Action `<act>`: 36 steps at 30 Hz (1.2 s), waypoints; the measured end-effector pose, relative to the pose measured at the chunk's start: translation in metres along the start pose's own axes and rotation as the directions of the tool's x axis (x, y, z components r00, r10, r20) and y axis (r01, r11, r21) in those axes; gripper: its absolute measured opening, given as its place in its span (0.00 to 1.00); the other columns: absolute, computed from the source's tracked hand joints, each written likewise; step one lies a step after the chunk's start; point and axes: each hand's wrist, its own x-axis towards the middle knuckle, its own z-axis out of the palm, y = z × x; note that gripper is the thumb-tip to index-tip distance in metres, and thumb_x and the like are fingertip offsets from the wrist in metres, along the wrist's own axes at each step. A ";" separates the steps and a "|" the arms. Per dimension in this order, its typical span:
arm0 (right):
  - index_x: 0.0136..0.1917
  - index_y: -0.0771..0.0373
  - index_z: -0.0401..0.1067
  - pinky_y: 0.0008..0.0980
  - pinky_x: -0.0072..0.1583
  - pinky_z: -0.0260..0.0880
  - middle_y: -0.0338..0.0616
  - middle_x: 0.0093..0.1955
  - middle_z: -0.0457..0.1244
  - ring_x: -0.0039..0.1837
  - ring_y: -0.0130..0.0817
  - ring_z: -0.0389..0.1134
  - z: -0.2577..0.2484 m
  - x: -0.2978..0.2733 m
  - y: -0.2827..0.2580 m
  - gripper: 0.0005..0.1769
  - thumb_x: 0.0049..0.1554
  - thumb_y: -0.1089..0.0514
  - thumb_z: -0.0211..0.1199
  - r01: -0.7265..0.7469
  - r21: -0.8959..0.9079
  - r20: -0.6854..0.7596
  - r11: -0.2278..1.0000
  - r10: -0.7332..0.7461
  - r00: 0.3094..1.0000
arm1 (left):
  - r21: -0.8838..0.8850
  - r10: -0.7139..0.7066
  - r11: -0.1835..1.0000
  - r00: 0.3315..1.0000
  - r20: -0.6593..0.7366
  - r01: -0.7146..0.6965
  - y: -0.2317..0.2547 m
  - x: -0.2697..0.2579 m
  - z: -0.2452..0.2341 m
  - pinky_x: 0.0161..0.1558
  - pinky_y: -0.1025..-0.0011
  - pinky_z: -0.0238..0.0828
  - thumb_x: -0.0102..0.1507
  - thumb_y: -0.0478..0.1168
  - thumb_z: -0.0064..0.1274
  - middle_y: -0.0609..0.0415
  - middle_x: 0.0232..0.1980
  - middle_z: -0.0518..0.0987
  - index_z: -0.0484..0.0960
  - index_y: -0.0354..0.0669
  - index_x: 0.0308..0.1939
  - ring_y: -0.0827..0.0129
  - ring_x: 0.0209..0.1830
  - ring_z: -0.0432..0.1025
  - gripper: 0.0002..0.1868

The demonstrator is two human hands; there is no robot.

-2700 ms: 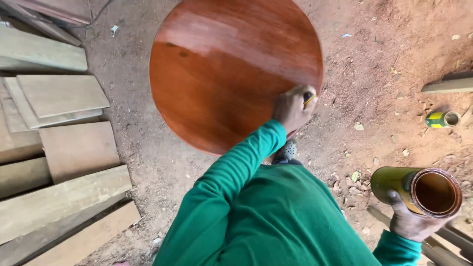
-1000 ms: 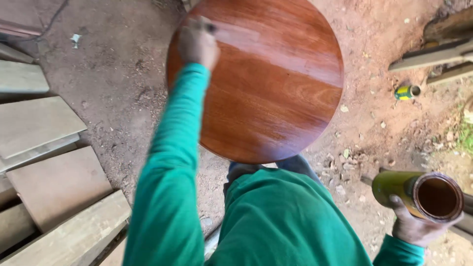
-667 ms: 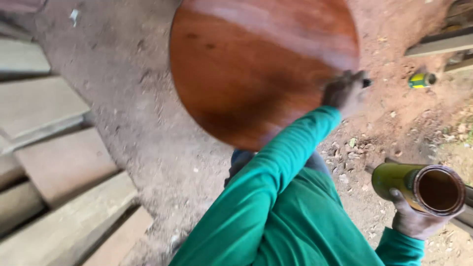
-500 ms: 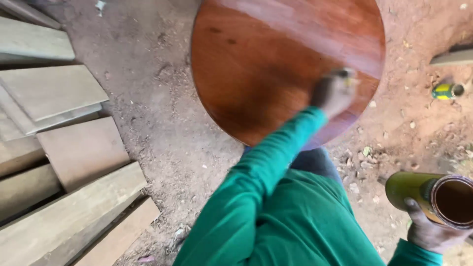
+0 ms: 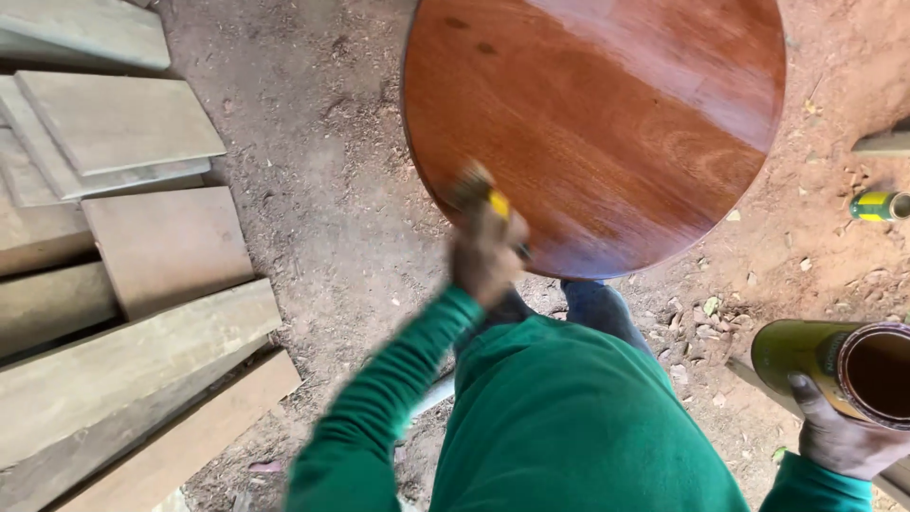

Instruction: Applying varnish to a wooden side table using a paintbrush.

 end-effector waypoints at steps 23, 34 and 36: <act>0.79 0.82 0.53 0.54 0.77 0.66 0.74 0.76 0.56 0.73 0.64 0.61 -0.030 0.010 0.035 0.41 0.57 0.74 0.67 0.030 -0.020 0.082 0.999 -0.028 0.996 | -0.863 -0.617 0.491 0.650 -0.443 -0.121 -0.096 -0.011 -0.036 0.29 0.78 0.74 0.65 0.40 0.60 0.57 0.41 0.77 0.78 0.44 0.41 0.73 0.29 0.72 0.07; 0.81 0.76 0.49 0.59 0.79 0.63 0.74 0.77 0.53 0.74 0.68 0.58 -0.005 0.025 0.021 0.43 0.58 0.73 0.66 0.161 0.031 0.095 0.986 -0.163 0.982 | -0.915 -0.836 0.333 0.521 -0.175 0.227 -0.090 0.004 -0.050 0.25 0.76 0.81 0.65 0.37 0.59 0.52 0.32 0.81 0.78 0.38 0.47 0.70 0.24 0.77 0.09; 0.80 0.78 0.50 0.58 0.78 0.64 0.74 0.76 0.53 0.73 0.67 0.58 0.006 0.036 0.002 0.42 0.58 0.72 0.66 0.165 0.030 0.089 0.986 -0.167 0.982 | -0.876 -0.757 0.429 0.618 -0.214 0.222 -0.069 -0.017 -0.052 0.23 0.76 0.78 0.64 0.35 0.57 0.53 0.32 0.81 0.79 0.41 0.42 0.72 0.23 0.74 0.04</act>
